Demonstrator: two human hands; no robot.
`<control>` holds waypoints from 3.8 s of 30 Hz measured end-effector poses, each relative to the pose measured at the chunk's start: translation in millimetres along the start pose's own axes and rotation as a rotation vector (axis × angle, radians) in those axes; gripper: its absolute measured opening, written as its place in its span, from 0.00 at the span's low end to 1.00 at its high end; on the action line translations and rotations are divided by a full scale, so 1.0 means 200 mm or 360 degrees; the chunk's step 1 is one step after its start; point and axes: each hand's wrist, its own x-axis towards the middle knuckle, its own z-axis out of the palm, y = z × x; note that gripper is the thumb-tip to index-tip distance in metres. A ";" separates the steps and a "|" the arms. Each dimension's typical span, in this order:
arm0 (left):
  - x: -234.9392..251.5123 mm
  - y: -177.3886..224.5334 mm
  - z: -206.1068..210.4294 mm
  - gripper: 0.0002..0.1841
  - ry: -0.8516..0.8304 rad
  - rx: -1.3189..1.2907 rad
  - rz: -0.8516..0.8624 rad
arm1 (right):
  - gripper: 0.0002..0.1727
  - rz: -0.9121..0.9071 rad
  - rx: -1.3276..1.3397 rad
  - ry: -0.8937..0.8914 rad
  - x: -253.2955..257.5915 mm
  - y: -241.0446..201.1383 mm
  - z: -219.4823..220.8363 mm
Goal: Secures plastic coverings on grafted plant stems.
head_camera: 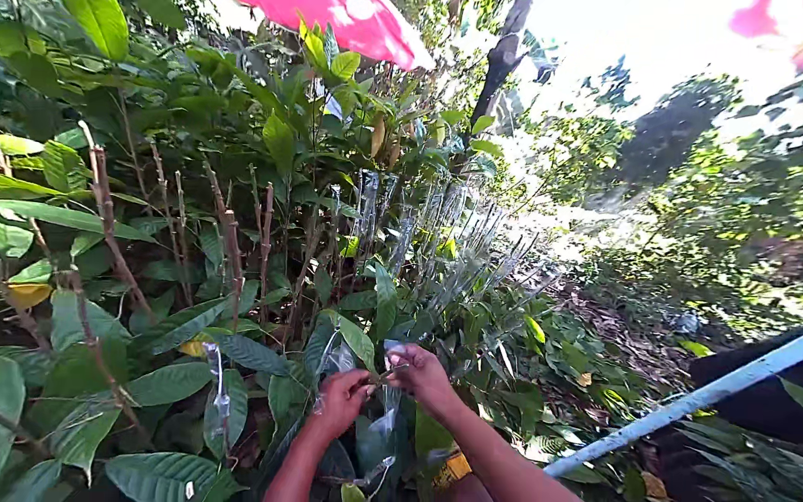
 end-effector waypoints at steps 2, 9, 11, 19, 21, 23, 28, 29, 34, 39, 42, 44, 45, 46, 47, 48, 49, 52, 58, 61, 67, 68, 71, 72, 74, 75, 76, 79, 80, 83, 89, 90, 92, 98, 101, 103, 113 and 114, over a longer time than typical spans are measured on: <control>0.01 0.00 -0.02 0.16 -0.0142 -0.0371 -0.0243 | 0.15 -0.0227 -0.0632 -0.0195 0.03 0.01 -0.02; 0.03 -0.05 -0.02 0.13 -0.0152 -0.1056 -0.0451 | 0.11 -0.1092 -0.1193 -0.0624 0.10 0.07 -0.05; 0.02 -0.05 -0.01 0.07 -0.0126 -0.1085 -0.0452 | 0.11 -0.1097 -0.1245 -0.0685 0.10 0.06 -0.05; 0.01 0.03 0.03 0.12 0.0103 0.0037 0.0020 | 0.16 0.0053 -0.1118 -0.0489 0.04 -0.04 0.01; 0.02 0.06 0.05 0.12 0.0142 0.0149 0.0013 | 0.16 0.0152 -0.1024 -0.0453 -0.03 -0.04 0.01; 0.03 0.08 0.04 0.12 0.0144 0.0104 -0.0061 | 0.16 -0.0018 -0.1245 -0.0475 -0.20 -0.10 0.01; 0.01 0.07 0.11 0.10 -0.0152 0.0071 -0.0020 | 0.18 -0.0213 -0.1420 -0.0896 -0.42 -0.29 0.06; 0.00 0.09 0.13 0.10 -0.0215 0.0089 0.0021 | 0.14 -0.0062 -0.1252 -0.0933 -0.35 -0.34 0.05; -0.04 0.01 0.10 0.10 -0.0289 0.0204 0.0026 | 0.21 0.0009 -0.1358 -0.0746 0.04 -0.37 -0.22; -0.04 0.07 -0.03 0.08 0.0039 0.0080 -0.0059 | 0.19 -0.0056 -0.2353 -0.0626 -0.06 -0.20 -0.13; -0.02 0.10 -0.01 0.07 0.0199 -0.0105 -0.0334 | 0.19 -0.0202 -0.2214 -0.0631 -0.25 -0.22 0.02; -0.01 0.13 0.02 0.08 0.0157 0.0043 -0.0345 | 0.18 -0.0259 -0.1881 -0.0799 -0.38 -0.34 0.11; -0.01 0.14 0.05 0.10 0.0072 0.0165 -0.0281 | 0.15 -0.0275 -0.1593 -0.0843 -0.37 -0.41 0.10; -0.02 0.16 0.09 0.13 -0.0048 0.0280 -0.0209 | 0.14 -0.0259 -0.1290 -0.0865 -0.31 -0.46 0.05; -0.04 0.15 0.12 0.16 -0.0157 0.0396 -0.0143 | 0.16 -0.0230 -0.1110 -0.0865 -0.23 -0.49 -0.03; -0.06 0.15 0.14 0.16 -0.0239 0.0483 -0.0104 | 0.19 -0.0209 -0.1176 -0.0833 -0.13 -0.48 -0.14; -0.08 0.14 0.13 0.15 -0.0190 0.0507 -0.0068 | 0.22 -0.0219 -0.1509 -0.0758 -0.08 -0.44 -0.22; -0.07 0.07 0.09 0.10 0.0289 0.0244 -0.0033 | 0.17 -0.0461 -0.2288 -0.0630 -0.23 -0.32 -0.13; -0.09 0.18 0.12 0.13 -0.0115 0.0390 -0.0093 | 0.18 -0.0282 -0.1301 -0.0911 -0.14 -0.52 -0.06; -0.07 0.11 0.07 0.09 0.0155 0.0275 0.0106 | 0.21 -0.0216 -0.2029 -0.0687 -0.05 -0.36 -0.18; -0.04 0.27 0.05 0.11 -0.0004 0.0218 -0.0272 | 0.14 -0.0393 -0.1627 -0.0870 -0.30 -0.51 0.07; -0.04 0.29 0.05 0.14 -0.0201 0.0330 -0.0309 | 0.15 -0.0314 -0.1386 -0.0929 -0.22 -0.54 0.02; -0.07 0.21 0.05 0.11 -0.0153 0.0345 -0.0116 | 0.21 -0.0178 -0.1590 -0.0929 -0.04 -0.45 -0.17; -0.07 0.17 0.04 0.10 0.0024 0.0283 -0.0040 | 0.20 -0.0227 -0.1852 -0.0881 -0.05 -0.38 -0.18; -0.08 0.13 0.03 0.06 0.0291 0.0129 -0.0001 | 0.17 -0.0217 -0.2084 -0.0862 -0.11 -0.25 -0.17; -0.08 0.13 0.02 0.05 0.0362 0.0043 -0.0042 | 0.16 -0.0205 -0.2054 -0.0825 -0.14 -0.20 -0.17; -0.08 0.14 0.02 0.05 0.0392 -0.0053 -0.0125 | 0.16 -0.0204 -0.2019 -0.0761 -0.17 -0.18 -0.17; -0.05 0.21 0.00 0.04 0.0367 -0.0279 -0.0368 | 0.17 -0.0333 -0.2008 -0.0786 -0.33 -0.30 -0.01; -0.05 0.22 0.01 0.04 0.0301 -0.0211 -0.0378 | 0.18 -0.0410 -0.1956 -0.0858 -0.38 -0.37 0.06; -0.07 0.28 0.05 0.13 -0.0060 0.0128 -0.0311 | 0.15 -0.0381 -0.1432 -0.0978 -0.26 -0.52 0.08; -0.10 0.13 0.03 0.07 0.0458 0.0240 0.0038 | 0.18 -0.0176 -0.1984 -0.0987 -0.05 -0.25 -0.18; -0.10 0.13 0.02 0.06 0.0498 0.0178 -0.0027 | 0.17 -0.0174 -0.2022 -0.0955 -0.10 -0.23 -0.17; -0.08 0.17 0.01 0.06 0.0462 0.0078 -0.0180 | 0.16 -0.0263 -0.2035 -0.0834 -0.24 -0.29 -0.09; -0.07 0.29 0.03 0.16 -0.0205 0.0327 -0.0349 | 0.20 -0.0186 -0.1316 -0.1059 -0.13 -0.59 -0.06; -0.06 0.28 -0.03 0.14 -0.0124 0.0331 -0.0097 | 0.21 -0.0201 -0.2064 -0.0770 -0.03 -0.45 -0.11; -0.07 0.27 -0.03 0.12 0.0046 0.0258 -0.0057 | 0.18 -0.0192 -0.2050 -0.0629 -0.10 -0.39 -0.09; -0.07 0.34 -0.01 0.13 -0.0164 0.0333 -0.0056 | 0.19 -0.0246 -0.1045 -0.0715 -0.21 -0.59 -0.15; -0.07 0.33 -0.02 0.13 -0.0140 0.0342 -0.0023 | 0.22 -0.0291 -0.1489 -0.0651 -0.18 -0.57 -0.19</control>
